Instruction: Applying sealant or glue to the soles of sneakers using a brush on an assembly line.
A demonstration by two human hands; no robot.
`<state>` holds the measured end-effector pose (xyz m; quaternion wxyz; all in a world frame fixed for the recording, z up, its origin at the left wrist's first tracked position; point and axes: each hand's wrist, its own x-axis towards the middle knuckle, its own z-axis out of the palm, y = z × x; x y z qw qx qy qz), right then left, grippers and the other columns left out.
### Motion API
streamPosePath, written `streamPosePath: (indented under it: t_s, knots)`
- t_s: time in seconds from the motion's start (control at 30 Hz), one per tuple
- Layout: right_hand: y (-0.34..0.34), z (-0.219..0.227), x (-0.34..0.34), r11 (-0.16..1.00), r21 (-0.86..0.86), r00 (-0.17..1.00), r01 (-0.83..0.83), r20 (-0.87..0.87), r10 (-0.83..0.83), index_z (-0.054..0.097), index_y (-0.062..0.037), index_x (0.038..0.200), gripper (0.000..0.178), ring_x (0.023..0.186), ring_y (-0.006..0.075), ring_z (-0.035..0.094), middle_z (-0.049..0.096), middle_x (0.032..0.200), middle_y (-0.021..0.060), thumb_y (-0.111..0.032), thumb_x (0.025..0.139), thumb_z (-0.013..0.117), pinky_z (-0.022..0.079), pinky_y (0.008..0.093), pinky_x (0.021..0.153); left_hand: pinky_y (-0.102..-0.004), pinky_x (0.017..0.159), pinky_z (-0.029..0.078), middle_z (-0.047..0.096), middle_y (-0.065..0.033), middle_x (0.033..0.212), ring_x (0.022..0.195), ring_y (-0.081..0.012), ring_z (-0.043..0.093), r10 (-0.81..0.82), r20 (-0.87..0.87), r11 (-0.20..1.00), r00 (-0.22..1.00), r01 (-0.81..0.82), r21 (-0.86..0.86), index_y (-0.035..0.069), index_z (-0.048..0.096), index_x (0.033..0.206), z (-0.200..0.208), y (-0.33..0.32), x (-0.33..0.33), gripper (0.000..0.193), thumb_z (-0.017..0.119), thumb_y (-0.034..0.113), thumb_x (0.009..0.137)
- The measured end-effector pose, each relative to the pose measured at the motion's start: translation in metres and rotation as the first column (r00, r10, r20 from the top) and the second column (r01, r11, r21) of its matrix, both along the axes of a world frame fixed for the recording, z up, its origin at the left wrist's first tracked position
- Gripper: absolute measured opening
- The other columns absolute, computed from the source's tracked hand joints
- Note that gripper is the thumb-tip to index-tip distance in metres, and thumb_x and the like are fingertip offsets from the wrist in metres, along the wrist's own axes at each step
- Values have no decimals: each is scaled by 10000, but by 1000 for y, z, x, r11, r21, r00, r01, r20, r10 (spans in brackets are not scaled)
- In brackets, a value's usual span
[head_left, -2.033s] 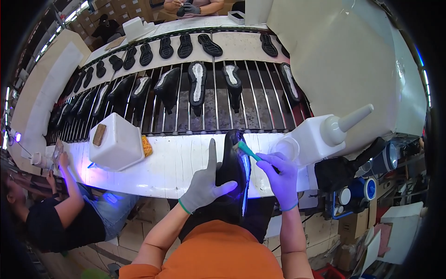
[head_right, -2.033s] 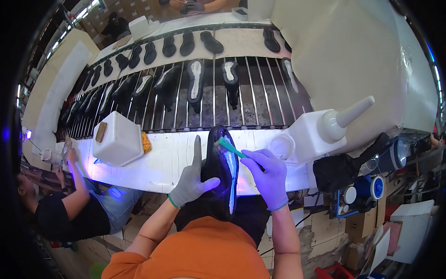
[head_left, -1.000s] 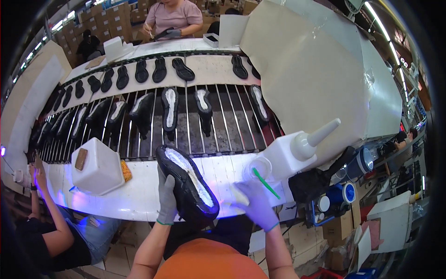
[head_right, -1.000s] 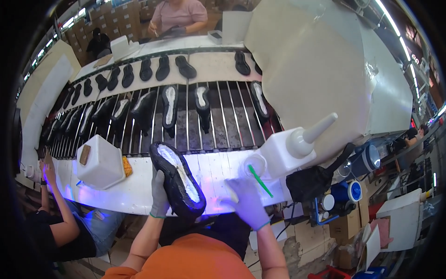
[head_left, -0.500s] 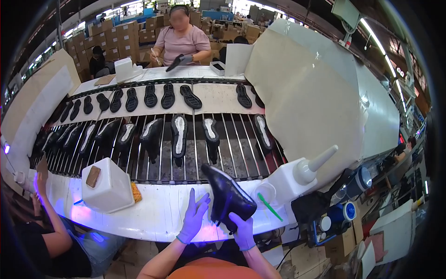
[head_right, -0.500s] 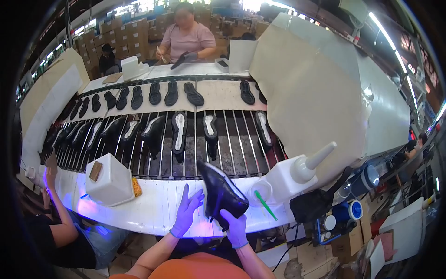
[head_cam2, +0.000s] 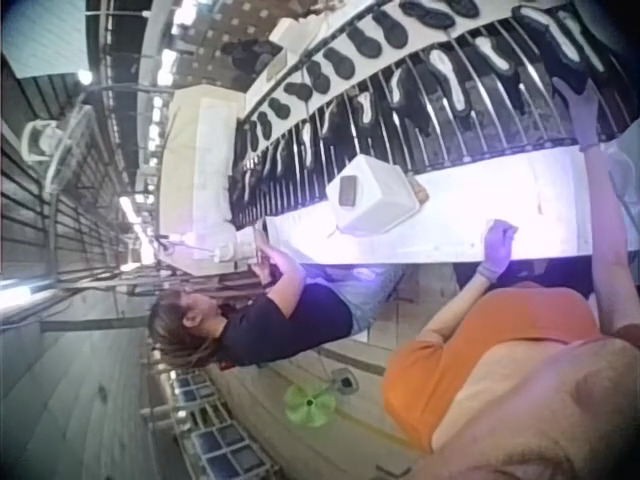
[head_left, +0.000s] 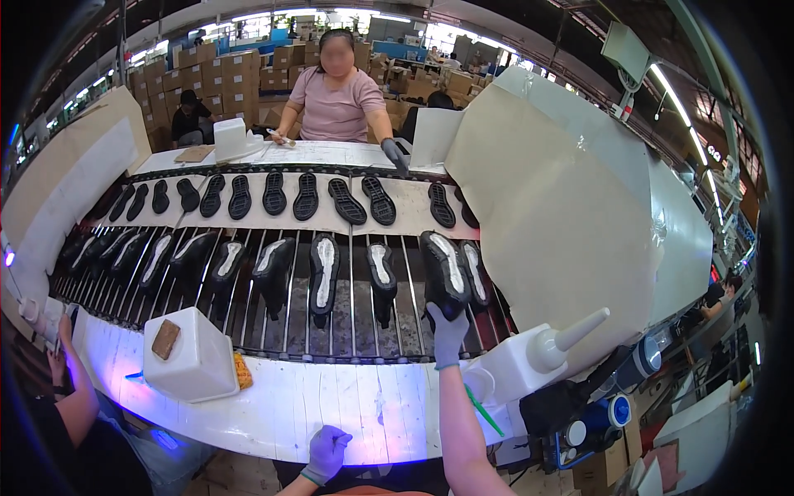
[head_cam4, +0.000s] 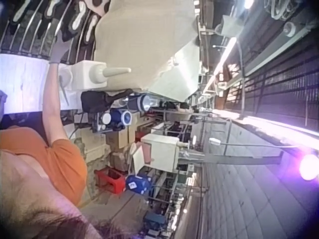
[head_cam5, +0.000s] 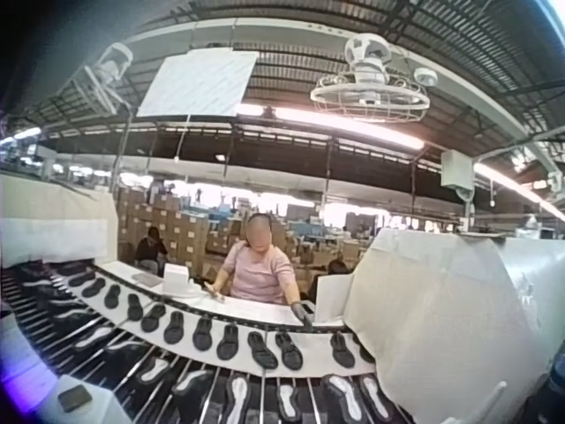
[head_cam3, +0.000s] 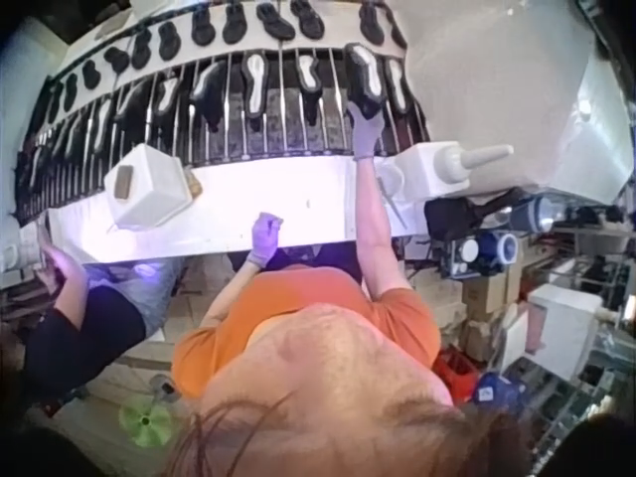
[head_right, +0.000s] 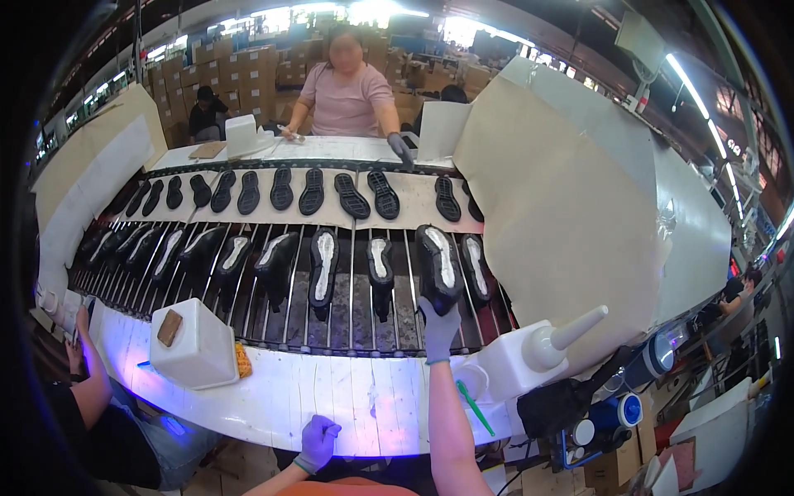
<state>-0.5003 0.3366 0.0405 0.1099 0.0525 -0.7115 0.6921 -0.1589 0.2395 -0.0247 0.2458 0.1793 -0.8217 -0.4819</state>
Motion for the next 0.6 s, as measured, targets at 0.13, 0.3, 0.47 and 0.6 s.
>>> streamPosePath:
  t_s: [0.13, 0.3, 0.47, 0.6]
  knots:
    - [3, -65, -62, 956, 287, 995, -58, -59, 78, 622, 58, 1117, 495, 960, 299, 665, 687, 1061, 202, -204, 736, 798, 493, 360, 851, -411, 549, 415, 545, -113, 648, 589, -309, 546, -9, -34, 994, 999, 5, -107, 46, 531, 782, 8, 0, -3, 176, 665, 132, 858]
    - [20, -108, -73, 710, 623, 921, -327, 380, 91, 512, 94, 1284, 709, 1108, 410, 594, 624, 1162, 285, -334, 770, 746, 469, 413, 942, -421, 541, 399, 507, -127, 602, 562, -339, 523, -17, -33, 996, 999, 14, -92, 43, 515, 729, 9, 0, -7, 215, 627, 148, 879]
    - [-7, -96, 0, 773, 626, 994, -105, 82, 68, 357, 58, 1421, 795, 1328, 426, 386, 399, 1427, 302, -386, 836, 663, 333, 427, 1096, -396, 530, 412, 531, -125, 585, 528, -302, 546, -25, 86, 999, 996, 29, -43, 36, 519, 714, 15, -5, -11, 248, 593, 157, 918]
    - [-6, -62, 96, 865, 469, 960, -178, -112, 258, 369, 17, 1434, 635, 1359, 379, 376, 441, 1427, 236, -287, 926, 599, 316, 398, 1113, -323, 557, 485, 631, -114, 664, 602, -207, 650, -41, 162, 976, 986, 5, 217, 24, 553, 799, 23, -3, -46, 219, 564, 175, 957]
